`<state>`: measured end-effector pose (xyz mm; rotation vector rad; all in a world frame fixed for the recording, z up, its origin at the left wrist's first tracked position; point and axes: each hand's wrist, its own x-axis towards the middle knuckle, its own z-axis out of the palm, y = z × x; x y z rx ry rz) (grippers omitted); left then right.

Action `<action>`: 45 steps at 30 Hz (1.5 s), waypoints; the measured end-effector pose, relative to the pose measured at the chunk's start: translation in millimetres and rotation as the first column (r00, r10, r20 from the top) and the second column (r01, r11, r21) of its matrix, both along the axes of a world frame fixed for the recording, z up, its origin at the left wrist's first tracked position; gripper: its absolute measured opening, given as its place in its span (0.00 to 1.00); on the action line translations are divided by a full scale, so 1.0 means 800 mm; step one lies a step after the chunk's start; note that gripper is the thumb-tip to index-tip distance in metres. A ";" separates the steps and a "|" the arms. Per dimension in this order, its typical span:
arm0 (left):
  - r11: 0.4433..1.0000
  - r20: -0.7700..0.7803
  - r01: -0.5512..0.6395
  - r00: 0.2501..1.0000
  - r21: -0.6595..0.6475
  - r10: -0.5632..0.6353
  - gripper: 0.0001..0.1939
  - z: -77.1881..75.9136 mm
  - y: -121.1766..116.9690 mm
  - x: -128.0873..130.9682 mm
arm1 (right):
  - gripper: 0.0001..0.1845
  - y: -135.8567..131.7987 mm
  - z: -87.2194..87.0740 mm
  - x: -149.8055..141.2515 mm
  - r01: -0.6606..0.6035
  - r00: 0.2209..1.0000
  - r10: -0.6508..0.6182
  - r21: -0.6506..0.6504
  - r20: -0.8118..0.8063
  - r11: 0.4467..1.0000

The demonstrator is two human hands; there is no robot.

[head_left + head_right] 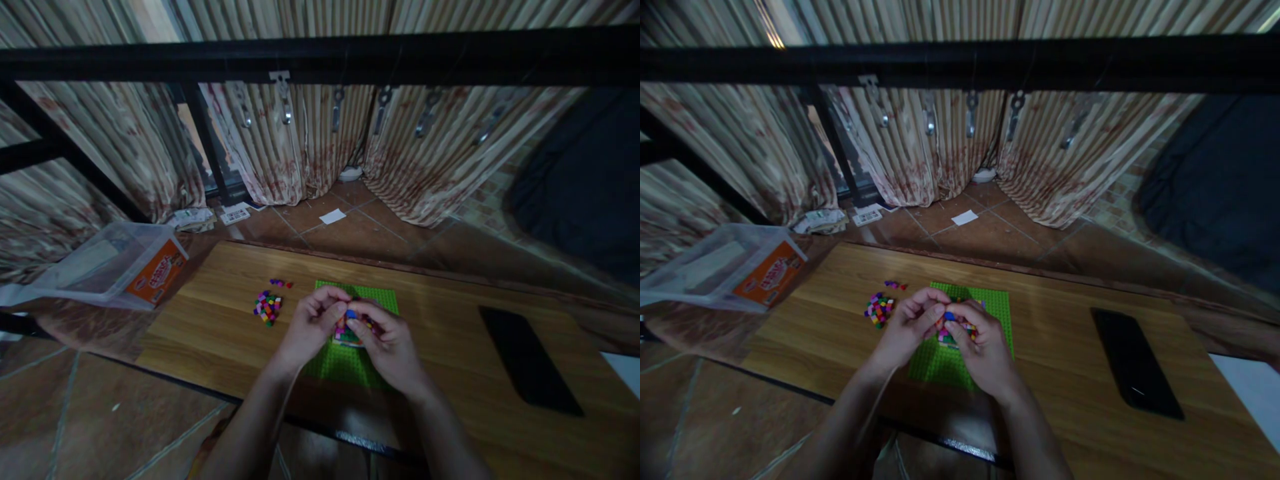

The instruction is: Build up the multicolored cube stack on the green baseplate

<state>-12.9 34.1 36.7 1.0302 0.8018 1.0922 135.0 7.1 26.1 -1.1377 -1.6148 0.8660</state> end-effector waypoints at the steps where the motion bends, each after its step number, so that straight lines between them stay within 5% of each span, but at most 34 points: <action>1: 0.999 0.004 -0.028 1.000 -0.015 0.029 0.14 -0.001 0.001 0.000 | 0.12 0.000 0.000 0.001 0.006 1.000 -0.006 -0.008 -0.011 1.000; 8: 0.920 0.059 -0.242 0.960 -0.308 0.272 0.14 -0.012 0.016 -0.012 | 0.17 0.003 -0.006 0.015 0.186 0.973 -0.199 -0.114 -0.115 0.976; 14: 0.871 0.065 -0.218 0.960 -0.441 0.273 0.15 -0.012 0.015 -0.016 | 0.13 0.008 -0.008 0.025 0.304 0.939 -0.304 0.025 0.160 0.952; 20: 0.850 0.036 -0.229 0.960 -0.474 0.279 0.11 -0.011 0.015 -0.011 | 0.13 0.019 -0.019 0.017 0.372 0.900 -0.392 0.132 0.191 0.919; 33: 0.904 -0.142 -0.278 0.959 -0.324 0.244 0.09 -0.019 0.014 0.005 | 0.11 0.039 -0.044 0.001 0.411 0.911 -0.410 -0.108 0.033 0.905; 40: 0.916 -0.153 -0.291 0.954 -0.278 0.257 0.06 -0.026 0.012 0.010 | 0.10 0.041 -0.043 0.003 0.391 0.919 -0.395 -0.112 -0.015 0.914; 45: 0.923 -0.153 -0.283 0.956 -0.261 0.249 0.14 -0.031 0.015 0.012 | 0.10 0.049 -0.041 0.003 0.371 0.926 -0.377 -0.125 -0.028 0.920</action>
